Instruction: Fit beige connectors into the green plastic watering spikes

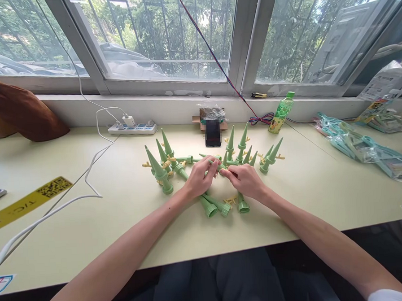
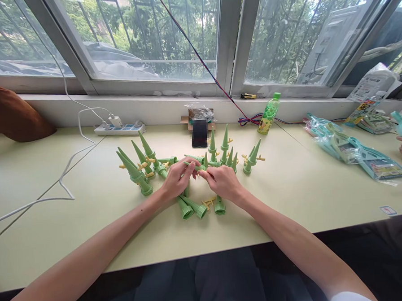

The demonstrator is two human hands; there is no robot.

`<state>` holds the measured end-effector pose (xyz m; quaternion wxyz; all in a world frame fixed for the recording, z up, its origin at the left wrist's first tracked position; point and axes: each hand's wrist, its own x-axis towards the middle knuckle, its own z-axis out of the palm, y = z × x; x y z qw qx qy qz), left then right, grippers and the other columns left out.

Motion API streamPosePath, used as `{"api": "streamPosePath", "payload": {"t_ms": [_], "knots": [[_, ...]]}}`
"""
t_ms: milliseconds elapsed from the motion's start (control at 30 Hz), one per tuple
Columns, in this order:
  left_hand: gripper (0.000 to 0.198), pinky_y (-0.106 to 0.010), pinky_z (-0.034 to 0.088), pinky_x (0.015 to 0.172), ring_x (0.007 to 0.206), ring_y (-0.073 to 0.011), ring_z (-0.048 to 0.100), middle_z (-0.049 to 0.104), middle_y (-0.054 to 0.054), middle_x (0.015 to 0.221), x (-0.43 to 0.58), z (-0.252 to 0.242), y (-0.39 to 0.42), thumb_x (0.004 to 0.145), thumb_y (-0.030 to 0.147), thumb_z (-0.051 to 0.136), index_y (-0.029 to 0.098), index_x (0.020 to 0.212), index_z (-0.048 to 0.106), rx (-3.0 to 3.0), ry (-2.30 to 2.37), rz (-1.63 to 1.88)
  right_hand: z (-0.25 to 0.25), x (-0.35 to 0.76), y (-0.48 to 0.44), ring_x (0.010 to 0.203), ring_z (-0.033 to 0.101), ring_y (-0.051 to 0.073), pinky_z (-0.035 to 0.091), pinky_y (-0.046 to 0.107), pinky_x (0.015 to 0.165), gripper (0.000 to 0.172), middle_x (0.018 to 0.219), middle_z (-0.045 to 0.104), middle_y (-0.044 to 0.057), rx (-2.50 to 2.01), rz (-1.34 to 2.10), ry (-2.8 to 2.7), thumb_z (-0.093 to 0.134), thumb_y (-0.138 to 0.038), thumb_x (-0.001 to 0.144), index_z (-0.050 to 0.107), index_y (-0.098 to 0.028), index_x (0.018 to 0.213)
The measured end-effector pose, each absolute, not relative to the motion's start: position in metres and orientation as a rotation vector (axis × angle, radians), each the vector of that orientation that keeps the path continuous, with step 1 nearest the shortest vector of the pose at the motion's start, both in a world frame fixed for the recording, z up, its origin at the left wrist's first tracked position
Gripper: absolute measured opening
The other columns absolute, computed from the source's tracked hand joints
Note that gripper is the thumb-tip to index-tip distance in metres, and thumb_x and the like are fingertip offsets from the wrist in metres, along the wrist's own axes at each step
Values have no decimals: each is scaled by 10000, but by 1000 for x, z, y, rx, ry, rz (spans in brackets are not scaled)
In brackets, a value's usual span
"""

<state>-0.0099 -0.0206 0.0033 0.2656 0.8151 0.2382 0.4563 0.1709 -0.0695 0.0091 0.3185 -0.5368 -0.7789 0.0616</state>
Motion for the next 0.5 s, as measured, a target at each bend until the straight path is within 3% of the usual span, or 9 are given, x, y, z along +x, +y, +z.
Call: {"api": "streamPosePath", "payload": {"t_ms": [500], "knots": [[307,-262,470,589,619,-113,569,622,-64,863,-10,3,-21,1002,359,384,162,895,593,2193,651,1254,9,170,-71,444,292,93,201,264,496,529,479,387,-21,-1387,181,-2045,391,-478,985,400,-183,547]]}}
